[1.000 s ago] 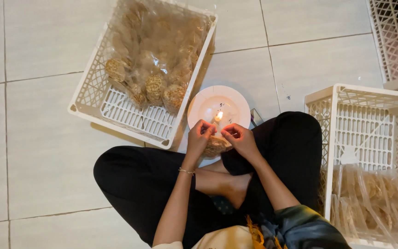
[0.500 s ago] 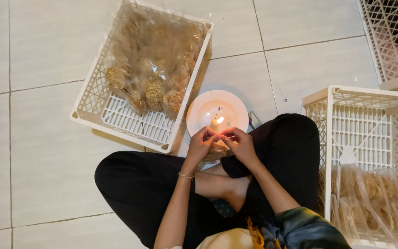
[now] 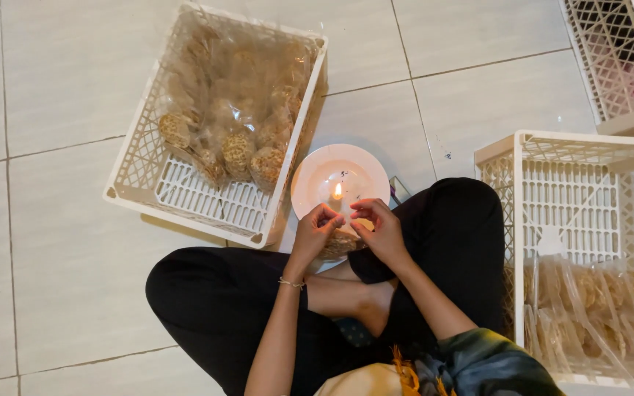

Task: Sealing small plastic bags containing food items using a candle flame and organizing them into crates.

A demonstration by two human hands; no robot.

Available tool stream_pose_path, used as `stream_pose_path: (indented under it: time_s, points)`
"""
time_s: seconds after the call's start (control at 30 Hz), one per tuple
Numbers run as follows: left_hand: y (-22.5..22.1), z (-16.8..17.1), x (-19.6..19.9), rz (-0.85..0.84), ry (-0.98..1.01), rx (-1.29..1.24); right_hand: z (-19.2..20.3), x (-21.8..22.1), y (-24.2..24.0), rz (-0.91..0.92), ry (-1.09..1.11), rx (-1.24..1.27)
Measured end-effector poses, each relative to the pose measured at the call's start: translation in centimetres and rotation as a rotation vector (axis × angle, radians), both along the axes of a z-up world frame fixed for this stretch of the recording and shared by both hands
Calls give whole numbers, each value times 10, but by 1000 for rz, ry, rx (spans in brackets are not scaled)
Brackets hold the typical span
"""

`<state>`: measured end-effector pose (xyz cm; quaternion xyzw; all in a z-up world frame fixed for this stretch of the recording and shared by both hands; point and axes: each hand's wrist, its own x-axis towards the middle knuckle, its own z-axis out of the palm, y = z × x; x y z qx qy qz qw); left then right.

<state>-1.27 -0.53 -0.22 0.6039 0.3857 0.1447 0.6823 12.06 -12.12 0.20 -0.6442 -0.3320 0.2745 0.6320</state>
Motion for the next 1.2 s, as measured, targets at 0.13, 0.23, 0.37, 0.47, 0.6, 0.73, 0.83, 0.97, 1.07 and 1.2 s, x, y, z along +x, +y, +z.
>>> stream_pose_path:
  time_s: [0.13,0.23,0.37,0.47,0.6,0.73,0.83,0.97,1.07,1.2]
  points:
    - [0,1,-1,-10,-2,-10,-12,-1,-2,-33,57,-23]
    - [1,4,0,-12,6,15,-5,0,-2,-41,-22,-77]
    - [1,4,-1,-10,3,5,-13,0,-3,-46,43,-162]
    - [3,6,0,-13,11,6,-7,2,-3,-47,53,-219]
    - [2,1,-1,3,4,9,-17,3,-5,-27,122,-277]
    - [3,7,0,10,9,12,-11,3,-2,-46,137,-291]
    - [5,5,1,36,-8,9,-4,0,-2,-50,22,-253]
    - [6,1,1,50,-11,5,-13,2,-4,-42,-26,-297]
    - [5,3,1,65,-17,-4,-13,3,-7,-42,-86,-321]
    - [7,-2,1,79,-23,11,-3,1,-4,-35,-22,-327]
